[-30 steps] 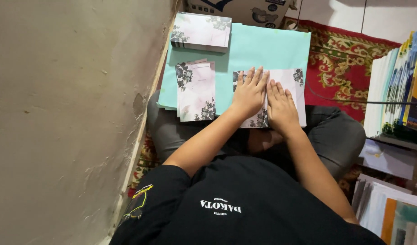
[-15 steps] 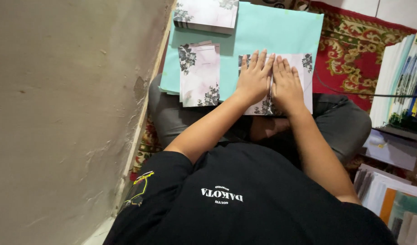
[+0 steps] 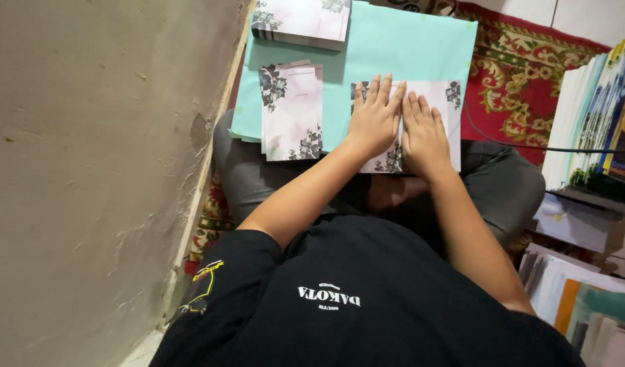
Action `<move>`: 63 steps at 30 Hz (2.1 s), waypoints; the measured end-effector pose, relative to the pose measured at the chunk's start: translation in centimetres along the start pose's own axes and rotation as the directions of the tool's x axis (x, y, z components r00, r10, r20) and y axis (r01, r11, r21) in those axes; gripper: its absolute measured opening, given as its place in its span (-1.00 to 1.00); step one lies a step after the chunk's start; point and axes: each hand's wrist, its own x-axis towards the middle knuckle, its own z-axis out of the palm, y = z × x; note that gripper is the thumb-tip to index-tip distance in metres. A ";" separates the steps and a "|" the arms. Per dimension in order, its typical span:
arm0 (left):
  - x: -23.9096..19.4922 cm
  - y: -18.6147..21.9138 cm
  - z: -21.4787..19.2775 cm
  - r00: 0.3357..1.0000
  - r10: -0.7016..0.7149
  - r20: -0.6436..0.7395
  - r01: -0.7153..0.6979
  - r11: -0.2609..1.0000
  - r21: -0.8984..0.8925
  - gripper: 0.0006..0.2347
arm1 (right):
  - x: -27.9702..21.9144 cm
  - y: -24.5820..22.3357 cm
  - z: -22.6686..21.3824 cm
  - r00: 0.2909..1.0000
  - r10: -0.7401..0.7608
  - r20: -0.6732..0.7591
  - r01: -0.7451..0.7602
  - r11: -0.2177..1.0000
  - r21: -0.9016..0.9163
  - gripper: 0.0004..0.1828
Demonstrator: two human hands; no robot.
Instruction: Manually folding printed paper sheets into booklets and stacking them on a work surface.
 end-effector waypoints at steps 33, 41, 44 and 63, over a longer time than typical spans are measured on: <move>0.6 0.1 -0.4 0.979 -0.076 0.189 0.039 0.981 0.189 -0.46 | -4.4 -1.5 -1.1 0.997 -0.072 0.012 0.071 0.996 0.055 -0.18; 1.1 0.3 -0.3 0.967 -0.127 0.222 0.080 0.975 0.208 -0.47 | 3.2 -1.6 -4.5 0.987 0.001 0.160 -0.024 0.989 0.144 -0.26; 1.7 0.3 -0.9 0.954 -0.141 0.266 0.084 0.973 0.214 -0.49 | 1.4 -1.7 -3.1 0.995 0.006 0.103 -0.019 0.992 0.123 -0.29; -5.4 1.5 3.3 0.995 0.100 0.012 -0.100 0.993 0.065 -0.44 | 4.0 1.4 -0.1 0.982 -0.107 -0.156 0.114 0.993 0.033 -0.35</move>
